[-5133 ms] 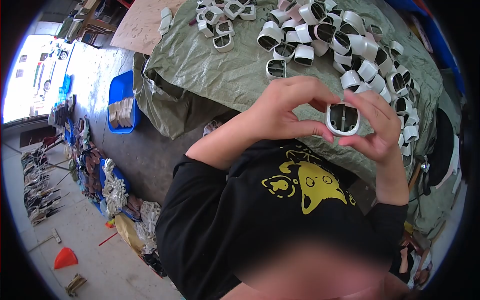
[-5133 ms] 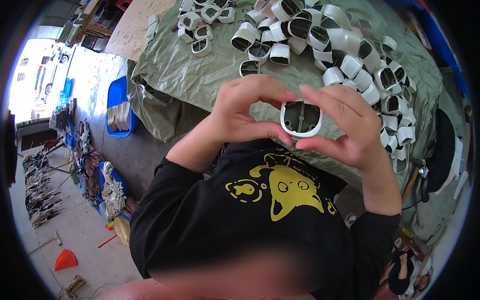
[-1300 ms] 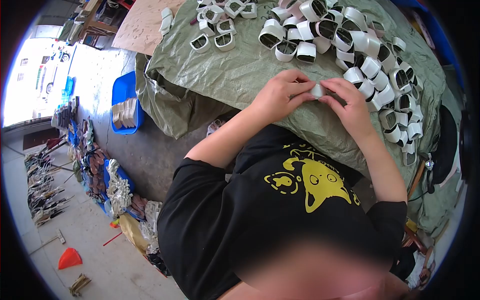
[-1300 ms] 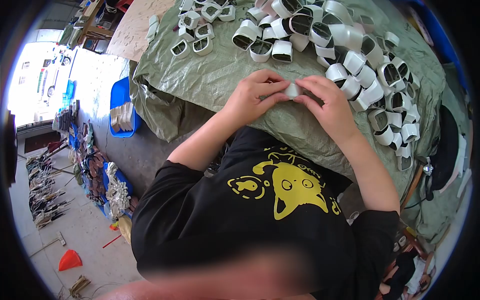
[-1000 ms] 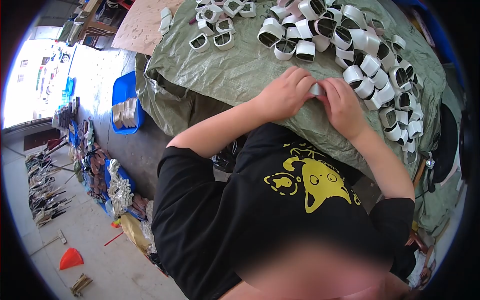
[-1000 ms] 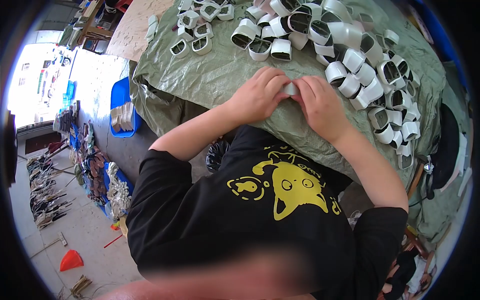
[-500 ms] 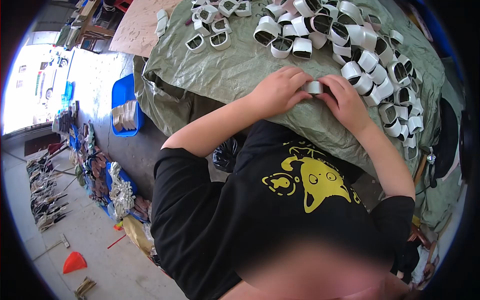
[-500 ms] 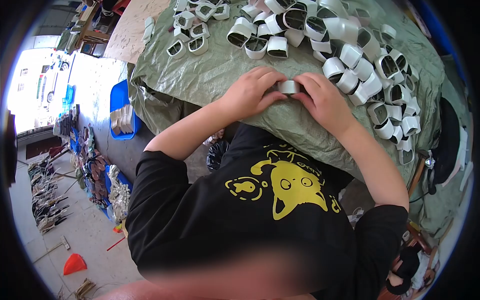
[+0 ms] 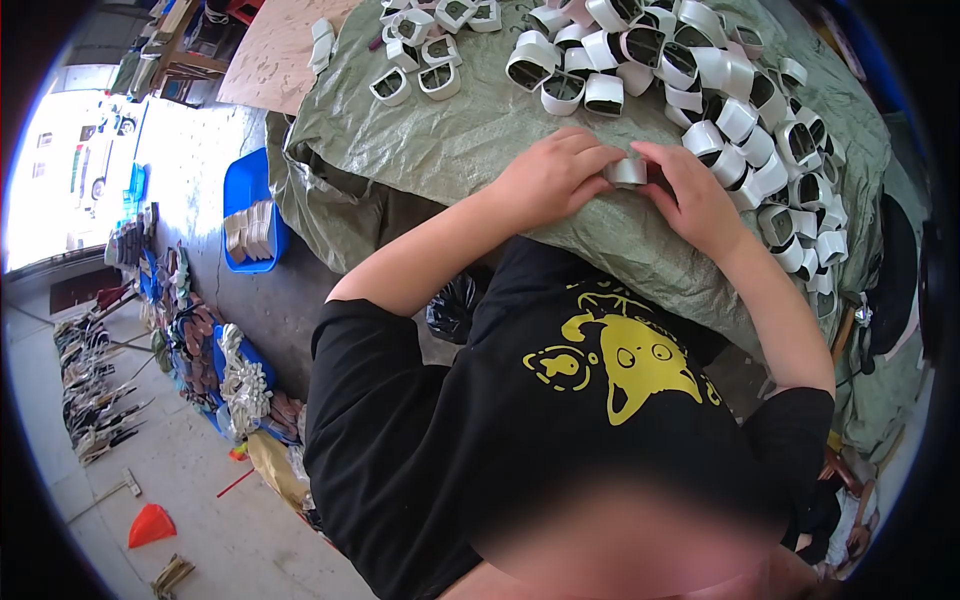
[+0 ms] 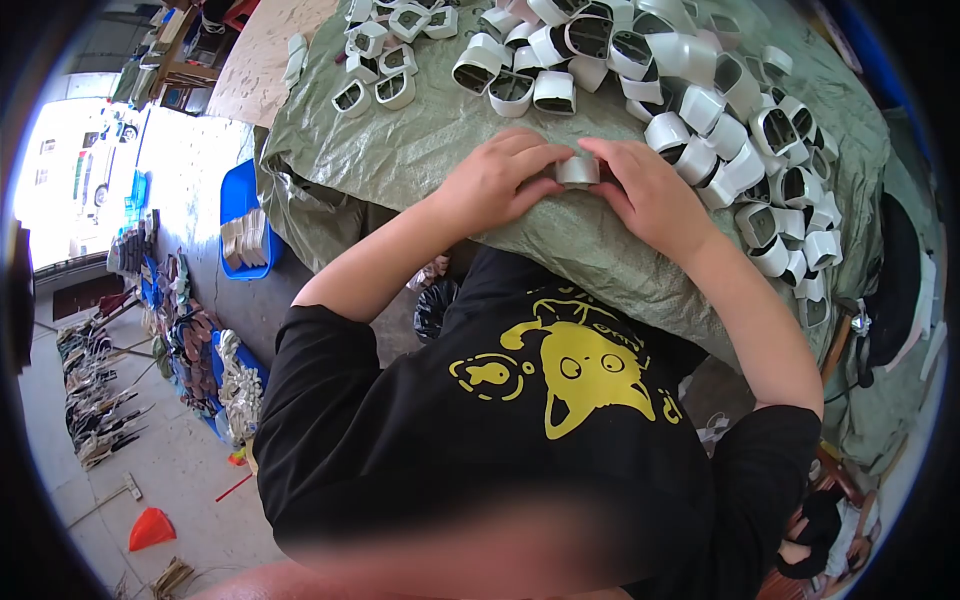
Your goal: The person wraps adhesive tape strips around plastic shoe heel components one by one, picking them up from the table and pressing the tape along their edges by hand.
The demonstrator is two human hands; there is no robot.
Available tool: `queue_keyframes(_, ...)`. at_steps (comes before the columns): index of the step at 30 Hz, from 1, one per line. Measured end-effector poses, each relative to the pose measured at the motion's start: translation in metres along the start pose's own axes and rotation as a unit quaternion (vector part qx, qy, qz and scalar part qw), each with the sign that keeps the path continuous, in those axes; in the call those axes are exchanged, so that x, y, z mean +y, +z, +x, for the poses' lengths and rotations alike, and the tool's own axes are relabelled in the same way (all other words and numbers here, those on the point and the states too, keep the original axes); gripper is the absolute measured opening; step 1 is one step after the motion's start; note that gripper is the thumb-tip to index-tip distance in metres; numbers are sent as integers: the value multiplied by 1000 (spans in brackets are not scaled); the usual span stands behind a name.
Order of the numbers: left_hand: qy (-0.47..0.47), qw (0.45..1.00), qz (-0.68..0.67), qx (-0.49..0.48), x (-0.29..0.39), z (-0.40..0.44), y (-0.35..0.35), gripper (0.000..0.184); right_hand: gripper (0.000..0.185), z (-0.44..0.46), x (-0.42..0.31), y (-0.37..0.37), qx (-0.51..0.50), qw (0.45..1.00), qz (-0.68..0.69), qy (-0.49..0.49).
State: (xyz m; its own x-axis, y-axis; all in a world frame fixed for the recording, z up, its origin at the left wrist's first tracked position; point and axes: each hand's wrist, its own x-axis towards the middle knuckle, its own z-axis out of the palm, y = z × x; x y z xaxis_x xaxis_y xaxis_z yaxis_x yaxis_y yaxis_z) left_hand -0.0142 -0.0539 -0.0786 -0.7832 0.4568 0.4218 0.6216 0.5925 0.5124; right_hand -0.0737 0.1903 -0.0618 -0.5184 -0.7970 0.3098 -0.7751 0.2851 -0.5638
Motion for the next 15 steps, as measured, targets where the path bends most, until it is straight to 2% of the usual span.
queue_keyframes(3, -21, 999, 33, 15, 4, 2, 7, 41, 51, 4, 2, 5, 0, 1000, -22, -7)
queue_keyframes(7, -45, 998, 50, 19, 13, 6, 9, 40, 51, 5, 7, 14, 53, 993, -80, -75)
queue_keyframes(10, -79, 996, -5, 40, 15, 8, 4, 39, 49, 3, 2, 12, 26, 998, 36, 45)
queue_keyframes(12, -94, 994, -32, 50, 17, 11, -2, 38, 48, 7, -8, 1, 17, 994, 76, 71)
queue_keyframes(14, -112, 983, -130, 61, 24, 15, -14, 36, 47, 10, -21, -15, -5, 979, 162, 126)
queue_keyframes(15, -121, 974, -177, 66, 29, 17, -18, 36, 47, 11, -26, -22, -5, 979, 162, 126)
